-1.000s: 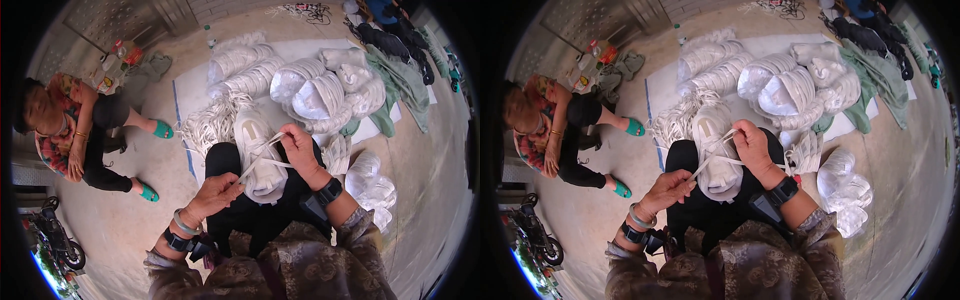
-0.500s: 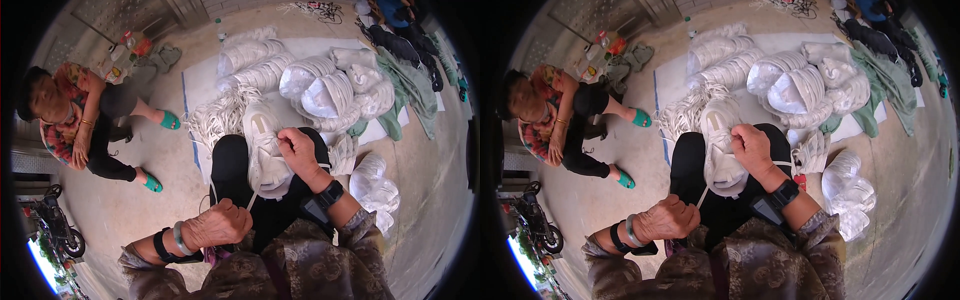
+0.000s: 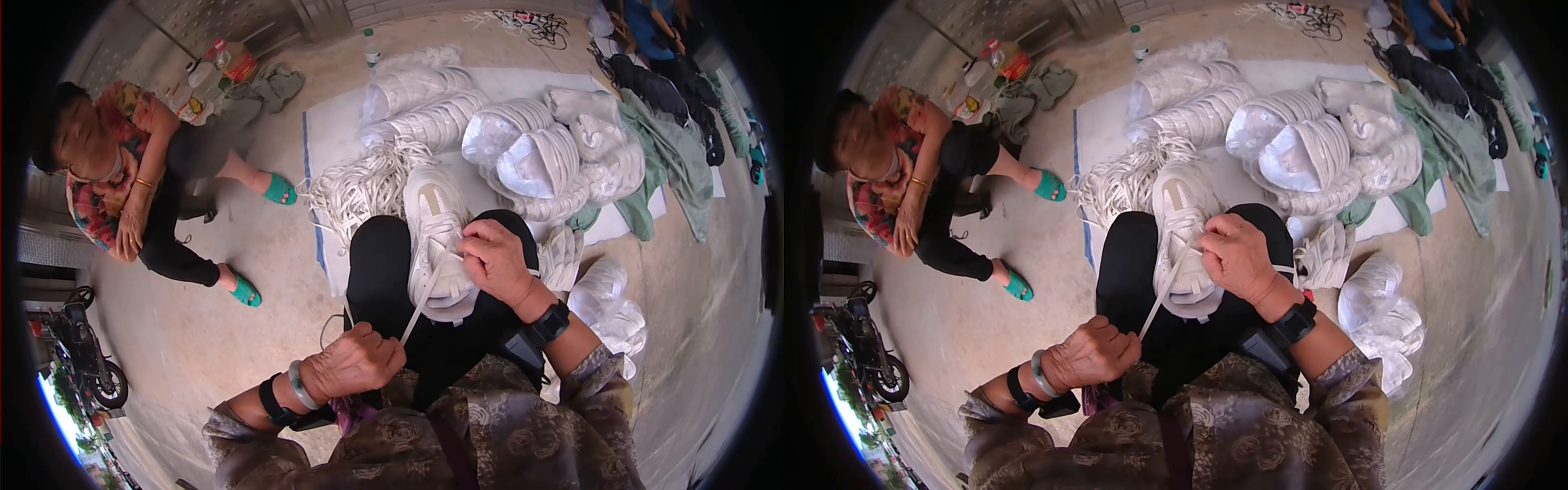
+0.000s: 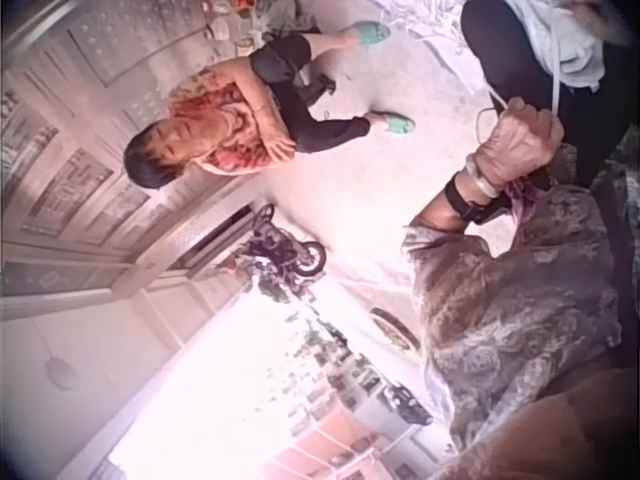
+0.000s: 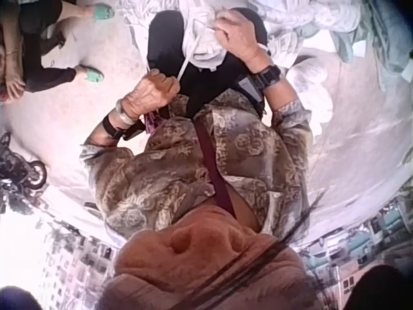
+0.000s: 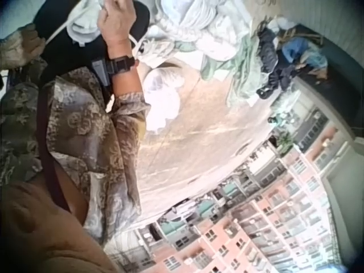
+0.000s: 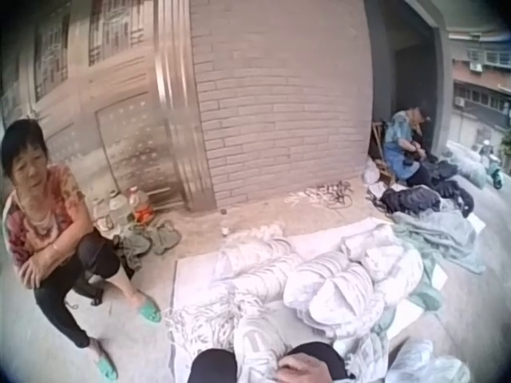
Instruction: Lacing white shoes in a shoe manufacturing workshop.
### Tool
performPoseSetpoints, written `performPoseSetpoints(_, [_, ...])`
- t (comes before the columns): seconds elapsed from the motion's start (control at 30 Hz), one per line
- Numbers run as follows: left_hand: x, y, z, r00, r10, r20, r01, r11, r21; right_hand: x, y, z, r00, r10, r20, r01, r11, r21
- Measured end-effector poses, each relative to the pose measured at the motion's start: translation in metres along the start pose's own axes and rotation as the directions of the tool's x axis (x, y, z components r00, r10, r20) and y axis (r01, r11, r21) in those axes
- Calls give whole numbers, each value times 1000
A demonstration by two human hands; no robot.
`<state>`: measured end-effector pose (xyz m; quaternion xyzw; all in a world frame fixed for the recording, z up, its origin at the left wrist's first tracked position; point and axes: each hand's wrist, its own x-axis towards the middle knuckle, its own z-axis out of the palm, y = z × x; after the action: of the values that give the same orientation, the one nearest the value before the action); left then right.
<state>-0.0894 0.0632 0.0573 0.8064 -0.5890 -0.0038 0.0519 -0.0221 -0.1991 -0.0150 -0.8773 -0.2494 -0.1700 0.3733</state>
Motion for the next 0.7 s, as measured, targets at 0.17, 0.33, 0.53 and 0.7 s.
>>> performPoseSetpoints(0.17, [-4,1,3,999,-8,-50,7,1000,-20,15,-10,1,998,48,-47,-52,994,-93])
performPoseSetpoints(0.33, [-2,0,3,998,-8,-61,7,1000,-30,32,-6,1,949,-152,275,264,861,-435])
performPoseSetpoints(0.53, [-5,-2,4,996,-45,-78,43,999,-24,48,-10,4,885,-184,428,422,704,-571])
performPoseSetpoints(0.7, [-22,-10,1,981,-172,-91,172,985,-9,37,-15,8,911,-217,351,385,750,-537])
